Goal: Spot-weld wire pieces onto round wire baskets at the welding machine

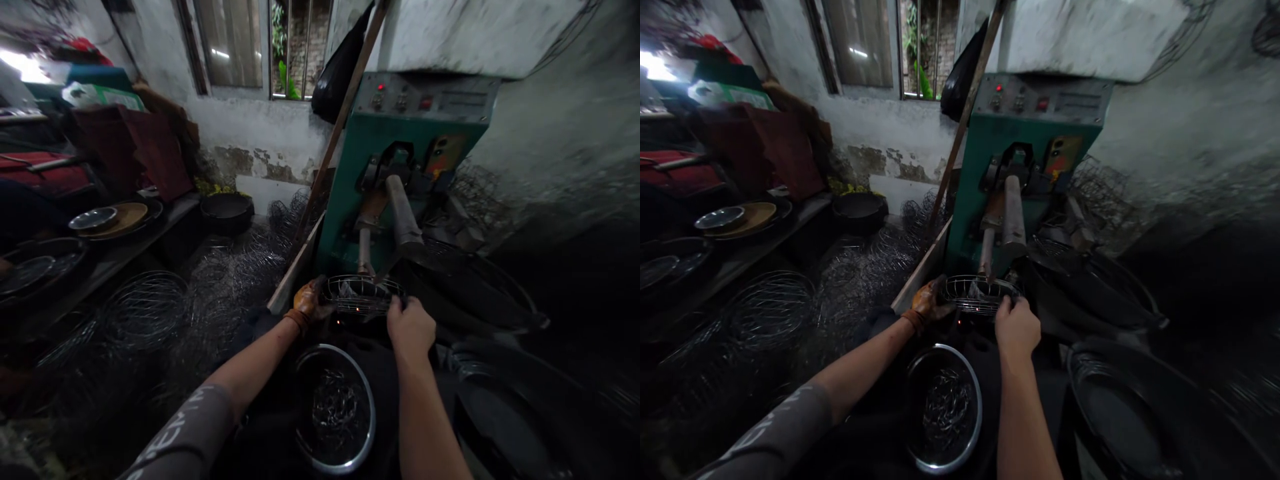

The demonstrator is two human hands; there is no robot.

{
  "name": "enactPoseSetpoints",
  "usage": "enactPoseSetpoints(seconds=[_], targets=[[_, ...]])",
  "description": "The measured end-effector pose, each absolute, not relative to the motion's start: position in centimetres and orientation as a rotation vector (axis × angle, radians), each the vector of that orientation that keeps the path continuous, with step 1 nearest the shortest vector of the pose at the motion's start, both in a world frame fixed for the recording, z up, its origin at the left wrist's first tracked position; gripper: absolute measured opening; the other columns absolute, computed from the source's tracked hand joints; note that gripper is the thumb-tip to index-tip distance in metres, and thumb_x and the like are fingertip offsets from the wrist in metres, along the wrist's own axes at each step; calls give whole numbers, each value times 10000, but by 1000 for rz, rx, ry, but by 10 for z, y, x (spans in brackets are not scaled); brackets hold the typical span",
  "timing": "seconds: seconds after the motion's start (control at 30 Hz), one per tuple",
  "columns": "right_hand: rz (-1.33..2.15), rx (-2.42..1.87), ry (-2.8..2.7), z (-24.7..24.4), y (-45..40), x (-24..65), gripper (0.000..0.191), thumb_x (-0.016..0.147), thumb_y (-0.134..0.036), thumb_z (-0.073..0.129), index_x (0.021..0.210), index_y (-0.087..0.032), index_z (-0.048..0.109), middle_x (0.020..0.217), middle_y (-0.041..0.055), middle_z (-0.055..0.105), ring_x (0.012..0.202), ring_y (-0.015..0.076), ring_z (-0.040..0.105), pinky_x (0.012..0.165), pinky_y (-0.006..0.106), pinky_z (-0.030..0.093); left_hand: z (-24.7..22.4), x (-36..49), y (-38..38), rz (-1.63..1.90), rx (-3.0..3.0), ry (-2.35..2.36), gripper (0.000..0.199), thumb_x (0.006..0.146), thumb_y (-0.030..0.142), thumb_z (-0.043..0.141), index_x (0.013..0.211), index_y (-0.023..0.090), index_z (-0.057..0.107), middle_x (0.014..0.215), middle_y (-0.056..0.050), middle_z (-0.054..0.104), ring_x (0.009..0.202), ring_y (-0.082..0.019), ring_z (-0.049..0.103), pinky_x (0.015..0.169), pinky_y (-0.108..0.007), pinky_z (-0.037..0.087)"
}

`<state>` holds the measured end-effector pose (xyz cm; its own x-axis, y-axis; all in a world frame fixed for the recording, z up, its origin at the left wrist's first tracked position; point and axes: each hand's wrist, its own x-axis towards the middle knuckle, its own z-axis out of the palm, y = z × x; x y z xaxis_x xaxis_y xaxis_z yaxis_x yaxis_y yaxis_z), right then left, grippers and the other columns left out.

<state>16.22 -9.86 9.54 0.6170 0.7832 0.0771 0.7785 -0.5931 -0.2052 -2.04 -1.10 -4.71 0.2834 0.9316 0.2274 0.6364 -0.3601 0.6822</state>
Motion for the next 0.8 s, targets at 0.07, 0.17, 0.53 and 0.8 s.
enactPoseSetpoints(seconds=[0.07, 0.17, 0.53, 0.8], targets=[[31, -2570, -1376, 98, -99, 145, 426, 1083, -344, 432, 1299, -84, 691, 1016, 212, 780, 953, 315, 763, 785, 345, 522, -50, -19, -7, 892, 2094, 1379, 902, 752, 497, 829, 1527, 163, 512, 1446, -136, 646, 1322, -323, 633, 1136, -453, 525], [159, -2530, -1548, 96, -92, 124, 382, 1085, -316, 437, 1275, -127, 710, 1001, 177, 787, 951, 289, 765, 789, 325, 519, -44, -15, 0, 896, 2101, 1355, 807, 750, 435, 831, 1457, 151, 565, 1408, -137, 670, 1291, -300, 654, 1129, -422, 530], [129, -2579, -1379, 84, -86, 158, 400, 1081, -314, 415, 1202, -100, 730, 1002, 191, 770, 953, 300, 749, 788, 335, 509, -9, -6, 6, 850, 2499, 1280, 816, 787, 504, 771, 1486, 155, 536, 1387, -159, 677, 1251, -349, 662, 1073, -488, 548], [135, -2543, -1374, 77, -81, 165, 406, 1075, -299, 415, 1245, -104, 728, 983, 187, 770, 903, 288, 742, 776, 333, 500, -10, -4, 9, 801, 2529, 1263, 834, 799, 516, 769, 1511, 164, 513, 1402, -160, 665, 1267, -342, 654, 1078, -475, 545]])
